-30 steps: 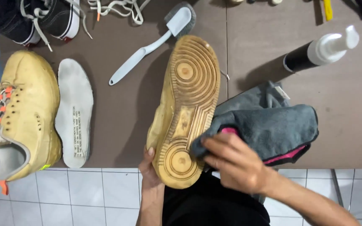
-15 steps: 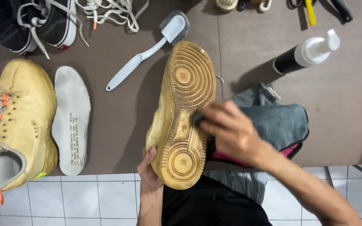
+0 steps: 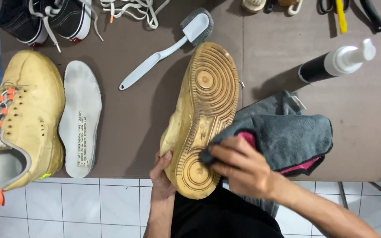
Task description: Cleaning the sole of a yellow sneaker using cleaning foam, a brush, and a microfiber cloth.
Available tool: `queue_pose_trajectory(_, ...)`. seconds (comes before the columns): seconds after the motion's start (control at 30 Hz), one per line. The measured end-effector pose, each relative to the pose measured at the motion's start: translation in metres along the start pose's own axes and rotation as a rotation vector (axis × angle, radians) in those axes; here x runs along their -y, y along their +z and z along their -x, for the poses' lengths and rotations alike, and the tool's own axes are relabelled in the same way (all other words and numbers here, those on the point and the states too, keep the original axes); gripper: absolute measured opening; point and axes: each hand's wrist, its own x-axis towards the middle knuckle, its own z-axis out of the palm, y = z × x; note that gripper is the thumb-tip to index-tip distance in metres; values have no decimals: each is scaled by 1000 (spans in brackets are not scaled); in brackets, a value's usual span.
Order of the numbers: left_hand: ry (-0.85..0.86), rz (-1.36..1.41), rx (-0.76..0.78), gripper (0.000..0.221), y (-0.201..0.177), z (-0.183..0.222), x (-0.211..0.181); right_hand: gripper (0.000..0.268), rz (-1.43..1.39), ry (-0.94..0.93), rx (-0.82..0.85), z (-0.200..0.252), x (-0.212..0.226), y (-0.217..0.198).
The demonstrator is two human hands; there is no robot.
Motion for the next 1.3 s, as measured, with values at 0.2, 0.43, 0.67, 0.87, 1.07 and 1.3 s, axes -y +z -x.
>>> queue_pose_trajectory(0.2, -19, -13, -45, 35, 32, 0, -11, 41, 85, -20, 48, -26, -36, -23)
queue_pose_trajectory(0.43, -12, -50, -53, 32, 19, 1, -7, 28, 96, 84, -62, -20, -14, -5)
queue_pose_trajectory(0.67, -19, -66, -36, 35, 35, -3, -16, 32, -63, 98, -92, -8, 36, 4)
queue_pose_trajectory(0.87, -11, -90, 8, 35, 46, -4, -20, 34, 215, -39, -118, -48, -32, -26)
queue_pose_trajectory(1.07, 25, -65, -10, 29, 60, -3, -26, 35, 144, 71, -177, -15, 0, 2)
queue_pose_trajectory(1.3, 22, -114, -2, 27, 36, 0, -16, 40, 156, 21, -75, -13, -23, -17)
